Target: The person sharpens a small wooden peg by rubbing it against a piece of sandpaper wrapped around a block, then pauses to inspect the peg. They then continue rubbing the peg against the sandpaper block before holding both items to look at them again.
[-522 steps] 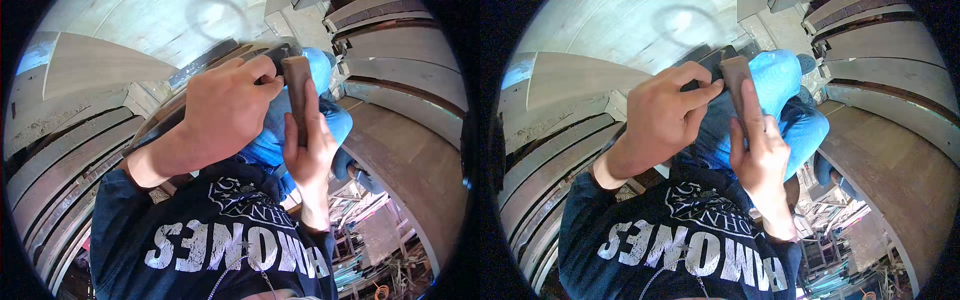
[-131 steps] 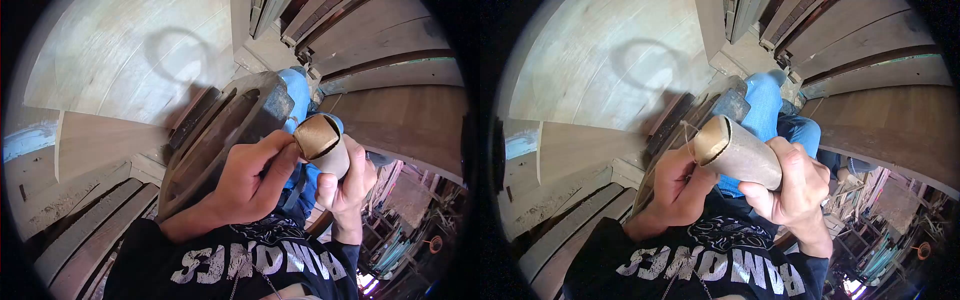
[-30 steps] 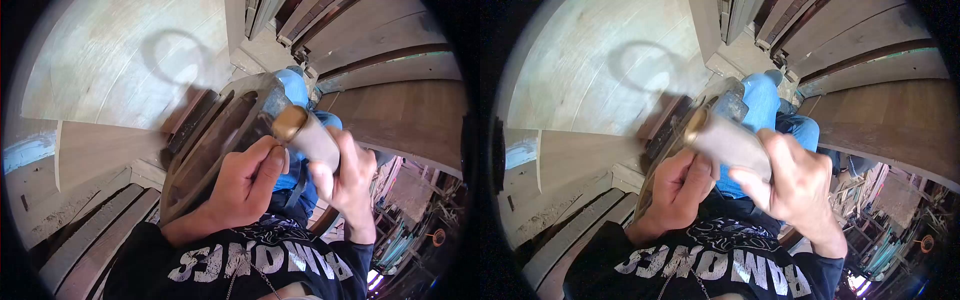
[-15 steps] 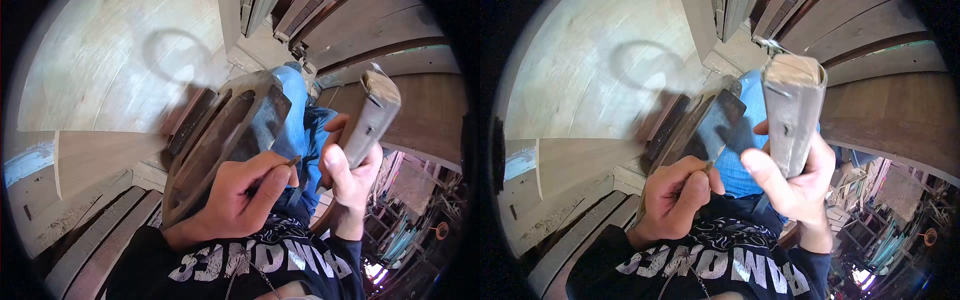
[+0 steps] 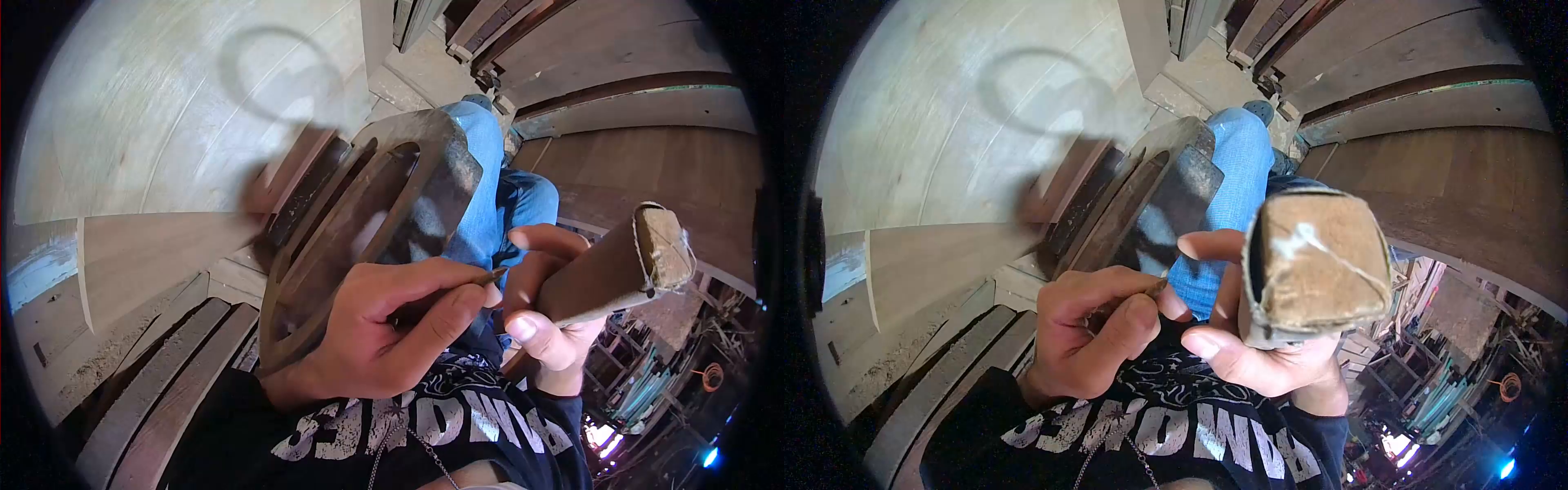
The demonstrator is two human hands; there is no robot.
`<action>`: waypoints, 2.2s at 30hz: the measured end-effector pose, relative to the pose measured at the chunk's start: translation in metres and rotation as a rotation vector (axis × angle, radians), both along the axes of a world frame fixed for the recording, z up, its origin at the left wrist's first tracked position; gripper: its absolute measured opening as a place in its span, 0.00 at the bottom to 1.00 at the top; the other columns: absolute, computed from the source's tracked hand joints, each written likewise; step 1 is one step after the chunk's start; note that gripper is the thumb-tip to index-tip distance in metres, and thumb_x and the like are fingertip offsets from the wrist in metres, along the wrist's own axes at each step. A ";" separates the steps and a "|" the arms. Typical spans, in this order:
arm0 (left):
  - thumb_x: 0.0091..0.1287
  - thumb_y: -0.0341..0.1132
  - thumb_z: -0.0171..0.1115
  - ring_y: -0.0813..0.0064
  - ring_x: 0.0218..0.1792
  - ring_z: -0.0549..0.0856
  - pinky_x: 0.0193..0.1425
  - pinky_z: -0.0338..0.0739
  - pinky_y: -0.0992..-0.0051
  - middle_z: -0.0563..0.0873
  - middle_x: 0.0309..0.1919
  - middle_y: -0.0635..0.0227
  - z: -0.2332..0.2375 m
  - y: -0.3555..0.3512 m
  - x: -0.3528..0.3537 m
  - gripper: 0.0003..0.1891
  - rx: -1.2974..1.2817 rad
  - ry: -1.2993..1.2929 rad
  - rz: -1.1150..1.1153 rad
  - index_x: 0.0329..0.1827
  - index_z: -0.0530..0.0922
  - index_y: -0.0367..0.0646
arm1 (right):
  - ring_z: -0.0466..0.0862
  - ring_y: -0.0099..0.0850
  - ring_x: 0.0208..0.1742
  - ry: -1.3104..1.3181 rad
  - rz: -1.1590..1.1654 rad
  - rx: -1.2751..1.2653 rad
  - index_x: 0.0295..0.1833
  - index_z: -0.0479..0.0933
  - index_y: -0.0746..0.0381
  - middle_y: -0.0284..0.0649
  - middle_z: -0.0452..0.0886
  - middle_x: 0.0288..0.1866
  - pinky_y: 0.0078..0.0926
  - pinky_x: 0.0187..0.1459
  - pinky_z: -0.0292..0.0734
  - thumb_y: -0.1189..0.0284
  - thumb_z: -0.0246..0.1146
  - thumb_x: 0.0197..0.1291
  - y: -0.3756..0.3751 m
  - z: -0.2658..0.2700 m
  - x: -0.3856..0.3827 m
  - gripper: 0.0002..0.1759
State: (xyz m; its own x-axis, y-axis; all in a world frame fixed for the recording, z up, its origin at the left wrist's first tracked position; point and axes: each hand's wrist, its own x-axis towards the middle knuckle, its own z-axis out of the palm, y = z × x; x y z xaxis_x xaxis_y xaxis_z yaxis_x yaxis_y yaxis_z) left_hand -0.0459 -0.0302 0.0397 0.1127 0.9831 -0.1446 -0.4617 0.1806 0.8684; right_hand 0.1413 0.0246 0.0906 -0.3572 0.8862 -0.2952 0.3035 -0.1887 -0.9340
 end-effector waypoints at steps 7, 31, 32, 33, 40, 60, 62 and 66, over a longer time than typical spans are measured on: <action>0.75 0.31 0.63 0.87 0.28 0.80 0.30 0.70 0.83 0.87 0.28 0.66 0.002 0.000 -0.005 0.11 -0.084 -0.025 -0.028 0.51 0.86 0.31 | 0.73 0.19 0.20 0.019 0.097 -0.006 0.64 0.72 0.78 0.32 0.76 0.21 0.18 0.24 0.65 0.69 0.79 0.44 0.000 0.000 0.005 0.42; 0.68 0.23 0.64 0.79 0.22 0.83 0.26 0.73 0.78 0.86 0.24 0.64 -0.008 -0.009 0.030 0.08 0.166 0.284 -0.163 0.47 0.86 0.32 | 0.91 0.43 0.35 -0.018 0.269 0.371 0.50 0.81 0.67 0.47 0.87 0.35 0.30 0.36 0.83 0.76 0.76 0.48 -0.005 0.003 0.052 0.22; 0.67 0.22 0.64 0.78 0.22 0.83 0.27 0.74 0.77 0.86 0.23 0.64 -0.006 -0.009 0.035 0.06 0.203 0.320 -0.154 0.43 0.87 0.32 | 0.91 0.43 0.35 -0.005 0.249 0.392 0.50 0.81 0.67 0.47 0.87 0.35 0.30 0.36 0.83 0.76 0.76 0.48 -0.008 0.001 0.056 0.22; 0.65 0.22 0.64 0.77 0.22 0.84 0.27 0.74 0.76 0.86 0.23 0.64 -0.006 -0.011 0.039 0.05 0.242 0.357 -0.146 0.40 0.87 0.33 | 0.90 0.44 0.35 0.029 0.246 0.397 0.49 0.81 0.66 0.47 0.86 0.33 0.31 0.35 0.82 0.75 0.76 0.49 -0.010 -0.002 0.061 0.21; 0.68 0.22 0.63 0.80 0.23 0.84 0.26 0.75 0.78 0.86 0.23 0.68 -0.018 -0.024 0.071 0.05 0.340 0.513 -0.206 0.37 0.87 0.33 | 0.86 0.50 0.30 0.163 0.173 0.404 0.43 0.78 0.65 0.49 0.82 0.27 0.37 0.30 0.77 0.69 0.74 0.57 -0.030 -0.017 0.107 0.15; 0.82 0.35 0.52 0.78 0.22 0.84 0.23 0.75 0.82 0.86 0.29 0.60 0.074 0.092 0.290 0.24 0.256 -0.032 0.062 0.77 0.65 0.35 | 0.82 0.17 0.30 0.447 -0.110 0.230 0.44 0.86 0.65 0.31 0.85 0.29 0.20 0.34 0.76 0.74 0.74 0.60 -0.034 -0.013 0.248 0.09; 0.82 0.35 0.51 0.77 0.20 0.84 0.19 0.72 0.83 0.85 0.28 0.61 0.075 0.096 0.296 0.23 0.216 0.005 0.088 0.76 0.66 0.36 | 0.80 0.17 0.29 0.372 -0.148 0.242 0.45 0.85 0.65 0.30 0.84 0.28 0.20 0.34 0.76 0.73 0.75 0.61 -0.031 -0.018 0.248 0.10; 0.82 0.35 0.53 0.72 0.25 0.89 0.20 0.76 0.83 0.88 0.33 0.56 0.067 0.107 0.301 0.23 0.222 -0.012 0.150 0.76 0.66 0.36 | 0.78 0.16 0.26 0.539 -0.268 0.119 0.48 0.84 0.66 0.29 0.83 0.26 0.19 0.30 0.74 0.71 0.76 0.61 -0.028 -0.032 0.246 0.13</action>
